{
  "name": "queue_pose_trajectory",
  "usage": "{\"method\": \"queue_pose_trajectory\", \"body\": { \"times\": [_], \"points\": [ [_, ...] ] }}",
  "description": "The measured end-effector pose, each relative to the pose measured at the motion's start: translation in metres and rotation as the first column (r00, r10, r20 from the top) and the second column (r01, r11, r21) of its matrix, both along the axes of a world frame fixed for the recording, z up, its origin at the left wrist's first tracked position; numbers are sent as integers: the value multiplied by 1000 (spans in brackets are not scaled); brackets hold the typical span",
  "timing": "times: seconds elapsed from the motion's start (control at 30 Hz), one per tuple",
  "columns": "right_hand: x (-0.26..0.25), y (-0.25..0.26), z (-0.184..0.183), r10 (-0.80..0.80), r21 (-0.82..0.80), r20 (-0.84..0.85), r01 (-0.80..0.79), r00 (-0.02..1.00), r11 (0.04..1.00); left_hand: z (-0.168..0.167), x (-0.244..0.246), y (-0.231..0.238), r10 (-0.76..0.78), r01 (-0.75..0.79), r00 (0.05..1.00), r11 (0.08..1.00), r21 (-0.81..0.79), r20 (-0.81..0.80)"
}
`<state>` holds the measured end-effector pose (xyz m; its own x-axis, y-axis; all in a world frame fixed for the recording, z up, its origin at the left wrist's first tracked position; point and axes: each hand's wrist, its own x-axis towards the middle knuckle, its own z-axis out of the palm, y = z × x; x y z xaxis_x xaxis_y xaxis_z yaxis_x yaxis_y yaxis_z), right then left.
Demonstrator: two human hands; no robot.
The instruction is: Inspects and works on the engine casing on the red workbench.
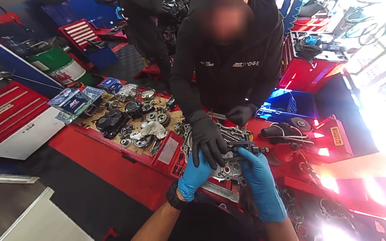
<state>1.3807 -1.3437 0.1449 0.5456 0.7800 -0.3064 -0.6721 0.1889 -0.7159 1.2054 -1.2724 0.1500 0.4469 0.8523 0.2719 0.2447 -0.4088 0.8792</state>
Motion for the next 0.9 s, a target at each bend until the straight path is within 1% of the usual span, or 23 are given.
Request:
{"method": "queue_pose_trajectory", "body": {
  "times": [0.07, 0.2, 0.37, 0.43, 0.53, 0.6, 0.63, 0.7, 0.77, 0.9],
  "points": [
    [-1, 3, 3, -9, -5, -7, 9, 1000, 1000, 1, 0, 2, 18, -19, 1000, 1000, 9, 16],
    [-1, 6, 4, -27, 15, -14, 27, 1000, 1000, 1, -1, 1, 34, -31, 998, 998, -54, 60],
    [-3, 5, 8, -43, 4, -23, 43, 999, 999, 0, -3, 3, 61, -58, 998, 994, -96, 29],
    [-4, 5, 9, -61, 4, -49, 61, 997, 998, 2, -3, 2, 48, -42, 997, 992, -121, 52],
    [-2, 9, 8, -70, 13, -162, 73, 984, 997, 1, 2, -2, -1, 46, 982, 971, -235, 188],
    [-2, 13, 7, -69, 38, -302, 85, 951, 996, 3, 6, -5, -51, 135, 959, 947, -291, 279],
    [-2, 15, 7, -63, 55, -372, 90, 926, 994, 3, 7, -5, -73, 168, 953, 935, -312, 294],
    [-4, 16, 5, -44, 72, -476, 89, 878, 993, 4, 9, -6, -100, 196, 956, 918, -345, 276],
    [-6, 17, 1, -21, 100, -535, 88, 845, 991, 3, 8, -6, -131, 225, 954, 907, -355, 270],
    [-7, 21, -1, -3, 111, -548, 76, 837, 991, -4, 4, -8, -149, 215, 965, 920, -329, 216]
  ]
}}
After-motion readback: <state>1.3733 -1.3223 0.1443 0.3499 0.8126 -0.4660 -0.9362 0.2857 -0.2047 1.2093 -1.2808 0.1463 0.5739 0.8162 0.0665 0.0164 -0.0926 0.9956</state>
